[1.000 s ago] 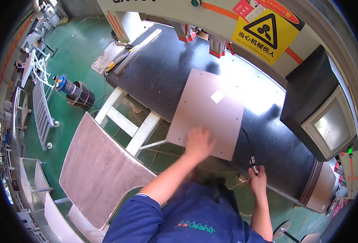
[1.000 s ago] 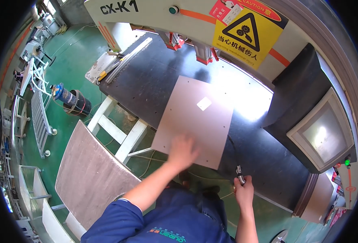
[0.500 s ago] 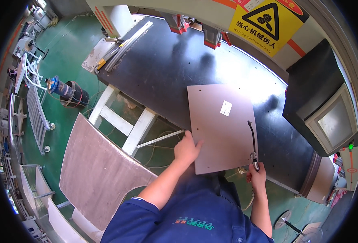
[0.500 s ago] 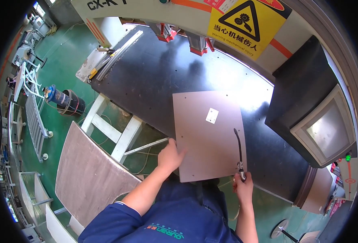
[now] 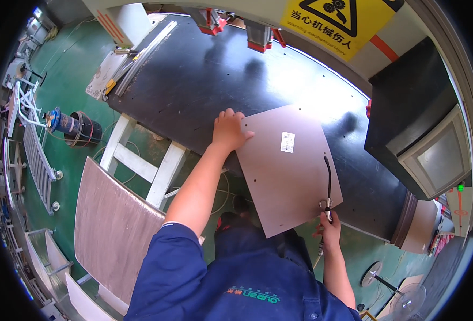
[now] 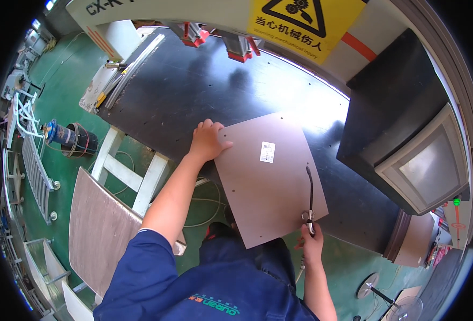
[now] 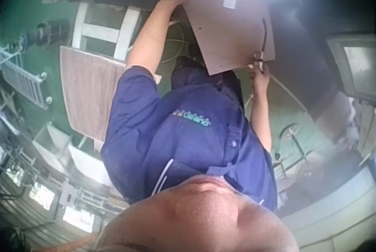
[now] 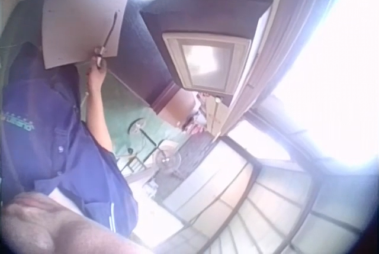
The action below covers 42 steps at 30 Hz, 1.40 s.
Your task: The person places wooden panels onto a drilling machine, aligns them against the machine fence, and presses a button to start the drilling cycle. Between panels, the person uses an air nozzle to blow dust off the work surface.
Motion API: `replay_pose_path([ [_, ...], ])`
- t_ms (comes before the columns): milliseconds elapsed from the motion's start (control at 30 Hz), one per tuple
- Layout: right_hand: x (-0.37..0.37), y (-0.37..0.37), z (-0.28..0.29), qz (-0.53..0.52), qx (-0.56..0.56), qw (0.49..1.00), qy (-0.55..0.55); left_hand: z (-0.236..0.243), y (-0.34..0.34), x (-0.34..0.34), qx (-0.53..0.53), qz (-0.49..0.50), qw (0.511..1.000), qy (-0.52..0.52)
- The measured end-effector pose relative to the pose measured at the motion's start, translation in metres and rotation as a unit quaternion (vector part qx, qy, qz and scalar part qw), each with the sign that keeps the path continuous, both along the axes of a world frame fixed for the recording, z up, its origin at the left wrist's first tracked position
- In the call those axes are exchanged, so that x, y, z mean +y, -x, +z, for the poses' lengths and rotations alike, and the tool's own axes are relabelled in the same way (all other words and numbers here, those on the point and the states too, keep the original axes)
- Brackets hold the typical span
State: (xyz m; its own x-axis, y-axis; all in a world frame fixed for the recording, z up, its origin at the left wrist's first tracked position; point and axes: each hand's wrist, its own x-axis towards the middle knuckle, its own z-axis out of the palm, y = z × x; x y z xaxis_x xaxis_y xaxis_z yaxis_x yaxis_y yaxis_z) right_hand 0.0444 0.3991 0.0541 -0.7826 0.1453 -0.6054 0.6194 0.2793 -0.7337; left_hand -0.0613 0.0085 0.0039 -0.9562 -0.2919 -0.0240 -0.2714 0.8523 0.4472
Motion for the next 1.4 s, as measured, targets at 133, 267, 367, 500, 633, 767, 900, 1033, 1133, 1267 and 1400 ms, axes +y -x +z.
replay_pose_path([
  [133, 0.009, 0.000, -0.001, -0.015, 0.002, 1.000, 0.012, 0.011, -0.021, 0.014, -0.019, 0.035, 0.999, -0.005],
  [267, 0.022, 0.007, 0.001, -0.047, 0.008, 0.999, -0.001, 0.022, -0.057, 0.033, -0.036, 0.053, 0.998, -0.009],
  [367, 0.040, 0.015, -0.002, -0.062, 0.013, 0.998, -0.022, 0.035, -0.080, 0.053, -0.094, 0.015, 0.995, -0.012],
  [500, 0.051, 0.020, 0.006, -0.096, 0.005, 0.994, -0.055, 0.036, -0.102, 0.071, -0.144, -0.001, 0.989, -0.041],
  [633, 0.061, 0.015, 0.010, -0.110, -0.007, 0.992, -0.057, 0.024, -0.087, 0.074, -0.034, -0.034, 0.995, -0.087],
  [767, 0.057, 0.009, 0.013, -0.114, -0.017, 0.992, -0.046, -0.002, -0.043, 0.081, 0.023, -0.060, 0.994, -0.087],
  [900, 0.060, -0.009, 0.011, -0.125, -0.035, 0.991, -0.037, -0.012, 0.003, 0.089, 0.019, -0.054, 0.993, -0.100],
  [1033, 0.063, -0.030, 0.005, -0.140, -0.041, 0.989, -0.010, -0.009, 0.016, 0.089, -0.011, -0.033, 0.983, -0.178],
  [1133, 0.061, -0.044, 0.006, -0.150, -0.047, 0.988, 0.005, -0.008, -0.002, 0.082, 0.025, -0.064, 0.979, -0.192],
  [1267, 0.061, -0.054, 0.004, -0.158, -0.049, 0.986, 0.012, 0.003, -0.051, 0.069, -0.026, -0.052, 0.968, -0.242],
  [1400, 0.057, -0.058, 0.008, -0.156, -0.062, 0.986, 0.020, 0.012, -0.108, 0.062, -0.030, -0.018, 0.972, -0.234],
])
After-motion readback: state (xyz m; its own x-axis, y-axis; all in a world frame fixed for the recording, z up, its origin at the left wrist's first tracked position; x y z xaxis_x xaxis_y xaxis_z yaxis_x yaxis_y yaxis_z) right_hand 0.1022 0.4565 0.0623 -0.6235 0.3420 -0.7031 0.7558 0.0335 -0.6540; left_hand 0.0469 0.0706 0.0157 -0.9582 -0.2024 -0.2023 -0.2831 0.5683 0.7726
